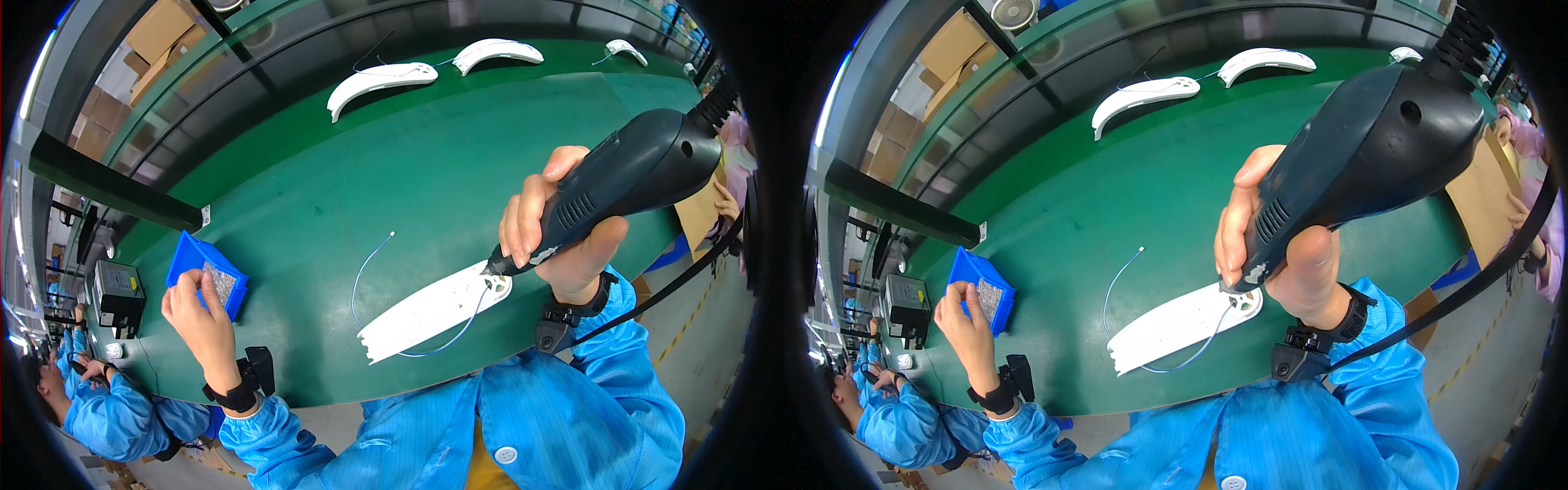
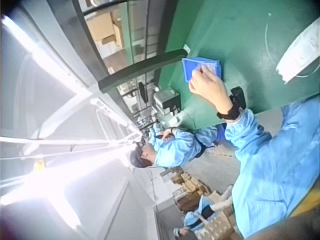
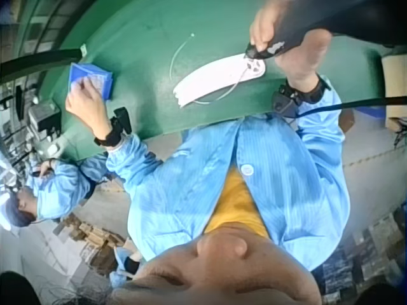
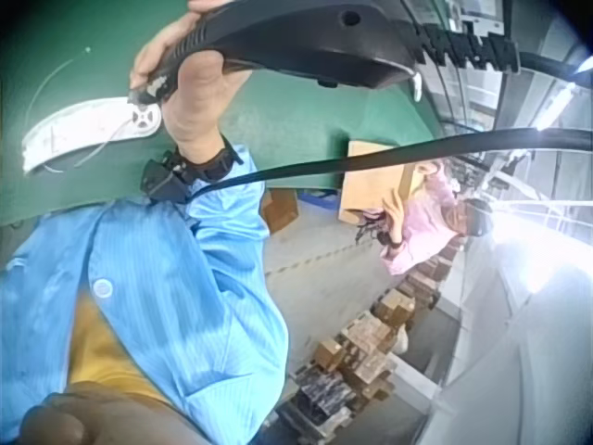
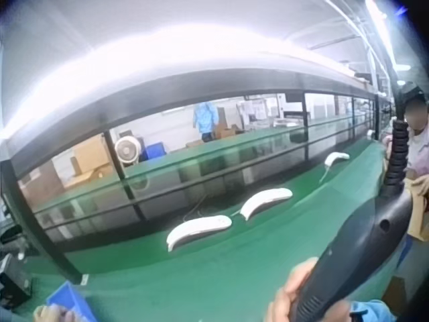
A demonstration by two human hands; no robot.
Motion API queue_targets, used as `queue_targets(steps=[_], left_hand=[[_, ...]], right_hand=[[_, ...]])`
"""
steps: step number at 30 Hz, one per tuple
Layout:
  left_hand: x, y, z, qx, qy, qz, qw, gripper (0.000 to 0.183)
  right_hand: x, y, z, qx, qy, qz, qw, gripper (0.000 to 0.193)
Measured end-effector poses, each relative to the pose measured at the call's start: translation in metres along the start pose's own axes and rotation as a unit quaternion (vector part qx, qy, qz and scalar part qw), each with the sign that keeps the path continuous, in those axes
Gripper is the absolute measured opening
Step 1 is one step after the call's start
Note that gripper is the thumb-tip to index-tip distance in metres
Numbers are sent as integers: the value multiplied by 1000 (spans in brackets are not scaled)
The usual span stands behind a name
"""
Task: Assembling electronic components using a power screwdriver on a production line.
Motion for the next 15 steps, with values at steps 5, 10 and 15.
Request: queue_targets(steps=[5,10,15], left_hand=[[9,8,-41,-16,91,-24,995,12],[6,2,-41,-23,71,-1,997,11],[4,-16,120,67,-359,-109,924,7]], right_hand=[[-1,0,-1,11,-9,2,1000,67],[1,1,3,30,-28,8,999,68],[-5,-1,6,44,-32,9,998,69]])
Point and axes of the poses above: each hand's wrist, its own y-axis towards the middle knuckle, its own x-axis out of the palm, z = x × y, the point moved 8 cm from there along y, towards the middle knuckle, and after that the axes turned 1 degree about x, right-handed, at the moved point
